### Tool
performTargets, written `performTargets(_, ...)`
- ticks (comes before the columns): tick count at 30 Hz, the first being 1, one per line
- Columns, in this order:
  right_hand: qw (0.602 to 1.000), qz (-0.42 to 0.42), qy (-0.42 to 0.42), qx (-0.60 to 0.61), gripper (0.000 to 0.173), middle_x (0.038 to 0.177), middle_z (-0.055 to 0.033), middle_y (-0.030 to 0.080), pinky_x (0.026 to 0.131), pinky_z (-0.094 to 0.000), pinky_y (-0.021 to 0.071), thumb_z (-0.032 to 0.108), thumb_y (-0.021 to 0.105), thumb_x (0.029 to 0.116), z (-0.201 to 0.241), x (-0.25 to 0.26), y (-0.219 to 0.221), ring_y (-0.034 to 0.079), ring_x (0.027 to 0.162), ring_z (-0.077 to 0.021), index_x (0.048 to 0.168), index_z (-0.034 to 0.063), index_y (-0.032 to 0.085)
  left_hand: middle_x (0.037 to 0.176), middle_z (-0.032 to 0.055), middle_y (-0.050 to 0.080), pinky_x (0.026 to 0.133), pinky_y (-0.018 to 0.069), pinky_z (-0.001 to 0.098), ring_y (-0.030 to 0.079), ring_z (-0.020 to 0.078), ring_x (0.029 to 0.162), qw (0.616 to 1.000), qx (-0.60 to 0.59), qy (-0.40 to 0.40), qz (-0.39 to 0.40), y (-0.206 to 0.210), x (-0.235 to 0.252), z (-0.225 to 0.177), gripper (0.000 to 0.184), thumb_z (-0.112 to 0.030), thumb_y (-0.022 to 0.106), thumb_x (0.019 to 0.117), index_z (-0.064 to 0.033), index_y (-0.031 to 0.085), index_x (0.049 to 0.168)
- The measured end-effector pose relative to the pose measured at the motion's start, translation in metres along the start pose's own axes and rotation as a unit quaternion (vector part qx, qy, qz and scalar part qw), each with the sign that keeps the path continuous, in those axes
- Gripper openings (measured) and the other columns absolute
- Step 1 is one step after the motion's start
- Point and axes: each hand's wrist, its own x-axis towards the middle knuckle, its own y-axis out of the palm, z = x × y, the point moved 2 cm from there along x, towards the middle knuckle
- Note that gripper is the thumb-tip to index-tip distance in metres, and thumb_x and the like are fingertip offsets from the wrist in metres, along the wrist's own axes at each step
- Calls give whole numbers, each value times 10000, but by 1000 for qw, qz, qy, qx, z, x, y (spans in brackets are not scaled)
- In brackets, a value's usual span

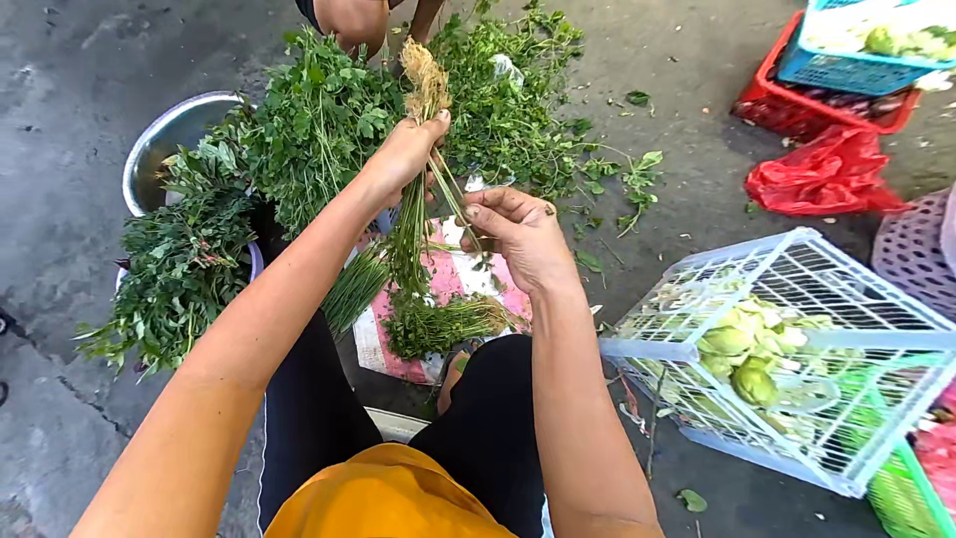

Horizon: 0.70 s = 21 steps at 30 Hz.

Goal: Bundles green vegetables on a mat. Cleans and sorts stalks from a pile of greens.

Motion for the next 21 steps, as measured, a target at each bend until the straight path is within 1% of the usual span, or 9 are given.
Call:
performTargets(3, 998, -56, -5, -18, 150, 890, -9, 713, 596, -243, 586, 95, 623, 1009, -8, 0, -20, 656, 656, -78, 1137, 70, 697, 624, 2, 480, 451, 483, 247, 506, 103, 476, 1000, -2, -11, 17, -2, 3, 4, 387, -443, 357, 1116, -112, 481, 958)
performTargets(8, 988, -145, -6, -56, 153, 933, 26, 703, 626, -246, 587, 167, 652, 1006, -22, -9, -68, 653, 691, -71, 1149, 134, 697, 603, -2, 483, 415, 460, 231, 500, 93, 450, 997, -45, -37, 48, 4, 10, 12, 387, -438, 351, 1116, -104, 484, 970)
performTargets(10, 974, -226, 8, -32, 130, 925, 19, 704, 617, -263, 584, 151, 656, 999, -32, -10, -82, 660, 705, -88, 1117, 119, 701, 603, 2, 469, 412, 466, 241, 488, 100, 442, 996, -55, -46, 49, 8, 14, 15, 408, -444, 346, 1115, -101, 477, 938)
performTargets(12, 955, -295, -3, -42, 142, 957, 20, 643, 646, -281, 573, 172, 627, 1012, -38, -12, -86, 644, 753, -95, 1143, 117, 640, 622, 10, 470, 411, 468, 248, 482, 107, 444, 996, -57, -49, 39, 12, 20, 17, 419, -448, 339, 1116, -106, 468, 911)
performTargets(14, 964, -258, -38, -60, 211, 1032, 11, 650, 698, -314, 590, 250, 601, 1031, -35, -14, -78, 668, 835, -115, 1203, 128, 607, 649, 8, 474, 435, 481, 252, 488, 105, 464, 997, -53, -56, 20, 19, 28, 19, 405, -452, 343, 1115, -112, 478, 940)
performTargets(16, 987, -133, -56, -73, 328, 1146, -6, 673, 740, -349, 619, 340, 596, 1030, -31, -13, -60, 705, 938, -154, 1302, 158, 574, 652, 6, 481, 448, 486, 259, 492, 109, 477, 997, -51, -62, 6, 27, 38, 21, 403, -457, 346, 1114, -121, 477, 934)
performTargets(17, 993, -77, -56, -71, 364, 1174, -19, 674, 729, -347, 628, 336, 625, 1015, -29, -9, -49, 712, 935, -164, 1325, 160, 557, 652, 9, 483, 447, 488, 261, 495, 112, 479, 996, -54, -65, 2, 32, 44, 23, 403, -460, 347, 1113, -122, 474, 935)
performTargets(19, 996, -21, -60, -60, 327, 1137, -55, 691, 650, -318, 635, 197, 662, 996, -32, 4, -33, 718, 808, -163, 1300, 106, 586, 683, 22, 508, 470, 507, 275, 530, 125, 512, 997, -49, -61, -10, 42, 54, 25, 412, -465, 353, 1112, -109, 492, 959)
performTargets(21, 997, -43, -62, -33, 201, 997, -49, 704, 576, -272, 598, 108, 646, 995, -42, 18, -33, 666, 659, -116, 1184, 40, 668, 763, 26, 592, 551, 525, 286, 591, 128, 615, 999, -13, -46, -22, 48, 62, 25, 430, -465, 338, 1116, -99, 537, 1009)
